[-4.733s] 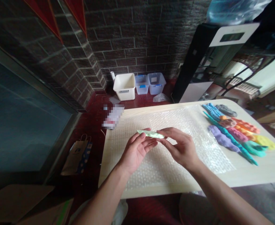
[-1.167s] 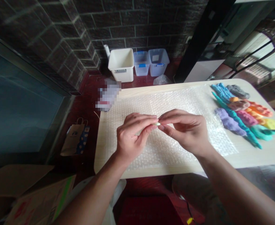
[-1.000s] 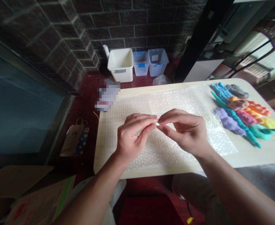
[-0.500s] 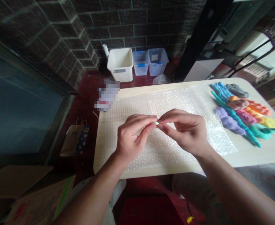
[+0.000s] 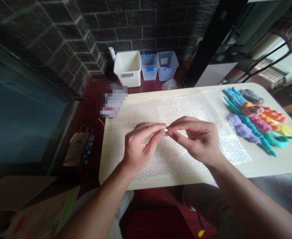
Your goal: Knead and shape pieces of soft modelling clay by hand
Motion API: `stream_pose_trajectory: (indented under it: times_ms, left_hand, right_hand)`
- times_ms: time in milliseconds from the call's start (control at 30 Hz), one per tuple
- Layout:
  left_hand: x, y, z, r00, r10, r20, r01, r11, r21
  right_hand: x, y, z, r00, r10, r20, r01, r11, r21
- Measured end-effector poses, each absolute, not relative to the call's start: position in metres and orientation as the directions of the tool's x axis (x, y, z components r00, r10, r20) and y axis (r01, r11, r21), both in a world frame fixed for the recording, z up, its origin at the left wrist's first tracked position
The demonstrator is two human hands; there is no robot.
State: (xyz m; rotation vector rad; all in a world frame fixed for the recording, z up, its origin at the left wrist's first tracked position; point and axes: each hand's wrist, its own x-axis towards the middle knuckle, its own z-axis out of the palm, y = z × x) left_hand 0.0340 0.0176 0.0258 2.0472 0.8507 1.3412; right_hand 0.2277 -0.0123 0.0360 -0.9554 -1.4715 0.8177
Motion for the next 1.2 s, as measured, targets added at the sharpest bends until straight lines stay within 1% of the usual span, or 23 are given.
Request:
stream_pose_trajectory:
  times_ms: [333,667,867,1000,1200]
  left_hand:
    - [0.0348,0.0175,0.0255,0.296,0.753,0.587,0.205,-0.651,0.731]
    - [0.0351,0.0188,0.0212,0.293,0.754,0.588,0.236,-0.652,0.720]
    - [0.0350,0.0176,0.0208,0.282,0.793,0.540,0.270,-0.606,0.748]
    - [0.0350,0.0180,0.0201,0.287,0.788,0.544,0.266,-0.611,0.745]
    - [0.0358,0.0190,0.0219,0.298,0.782,0.547,0.274,-0.619,0.736]
  right_hand:
    - [0.2257,-0.0123,0.0366,-0.012,0.890,0.457,0.159,0.452,-0.878]
    - [0.2260,-0.0111,0.0332,0.000,0.906,0.424,0.148,0.419,-0.896]
    - [0.2266,-0.0102,0.0341,0.013,0.913,0.408,0.166,0.401,-0.901]
    - [0.2263,-0.0100,0.0321,0.028,0.911,0.412,0.149,0.403,-0.903]
    - [0.2267,-0.0100,0.0313,0.009,0.918,0.395,0.184,0.387,-0.903]
